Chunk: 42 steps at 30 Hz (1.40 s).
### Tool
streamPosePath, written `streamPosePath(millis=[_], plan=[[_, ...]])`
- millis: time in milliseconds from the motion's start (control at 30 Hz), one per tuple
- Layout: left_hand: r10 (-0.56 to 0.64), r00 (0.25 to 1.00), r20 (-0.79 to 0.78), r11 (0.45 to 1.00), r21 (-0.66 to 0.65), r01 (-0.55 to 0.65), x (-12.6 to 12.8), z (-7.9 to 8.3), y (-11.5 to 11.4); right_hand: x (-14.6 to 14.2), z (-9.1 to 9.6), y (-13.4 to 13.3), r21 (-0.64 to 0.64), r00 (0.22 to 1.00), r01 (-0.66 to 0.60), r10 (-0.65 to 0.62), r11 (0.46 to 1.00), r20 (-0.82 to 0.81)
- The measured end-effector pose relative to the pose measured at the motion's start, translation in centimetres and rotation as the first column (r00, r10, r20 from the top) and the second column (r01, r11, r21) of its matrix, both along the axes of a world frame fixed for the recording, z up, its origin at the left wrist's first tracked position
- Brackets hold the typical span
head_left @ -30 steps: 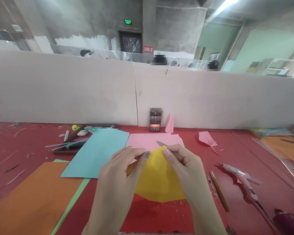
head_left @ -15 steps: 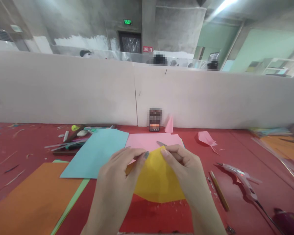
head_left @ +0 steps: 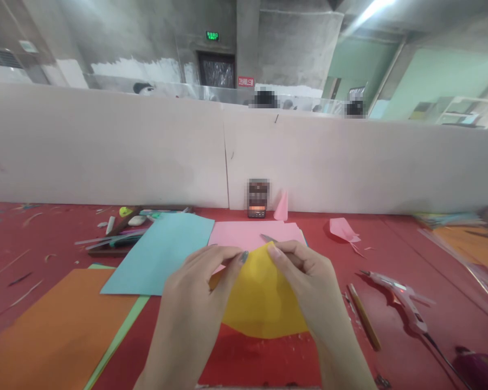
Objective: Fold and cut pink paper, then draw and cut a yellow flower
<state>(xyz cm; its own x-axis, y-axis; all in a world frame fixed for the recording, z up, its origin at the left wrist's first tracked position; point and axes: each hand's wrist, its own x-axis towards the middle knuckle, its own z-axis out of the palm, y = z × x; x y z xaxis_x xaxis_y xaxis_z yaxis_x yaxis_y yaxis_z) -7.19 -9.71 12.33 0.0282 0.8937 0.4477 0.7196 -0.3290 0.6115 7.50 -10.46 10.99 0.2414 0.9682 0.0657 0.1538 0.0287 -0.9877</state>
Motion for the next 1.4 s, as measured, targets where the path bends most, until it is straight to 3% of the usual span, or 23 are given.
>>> streamPosePath(millis=[467,867,1000,1167,1300,1400], plan=[[0.045,0.998,0.041,0.999,-0.028,-0.044,0.3,-0.2,-0.2,-0.2,0.0,-0.1,-0.013,1.0,-0.004,0.004,1.0,-0.006],[0.02,1.0,-0.006,0.999,-0.028,-0.02,-0.1,-0.1,0.0,0.0,0.0,0.0,0.028,1.0,-0.012,0.011,1.0,0.025],[-0.049,0.998,-0.039,0.994,-0.098,0.045,-0.1,-0.1,0.2,-0.2,-0.2,-0.1,0.069,0.994,-0.064,0.058,0.996,0.091],[-0.245,0.969,-0.019,0.923,-0.312,0.227,-0.1,-0.1,0.6,0.5,-0.2,-0.1,0.1,0.952,-0.161,0.128,0.982,0.278],[-0.357,0.931,-0.08,0.855,-0.43,0.291,-0.8,-0.4,1.1,2.5,-0.2,0.1,0.155,0.93,-0.02,-0.039,0.988,0.366],[-0.422,0.906,-0.029,0.805,-0.472,0.36,-1.4,-0.6,1.6,4.1,-0.3,0.2,0.187,0.921,0.097,-0.16,0.977,0.355]])
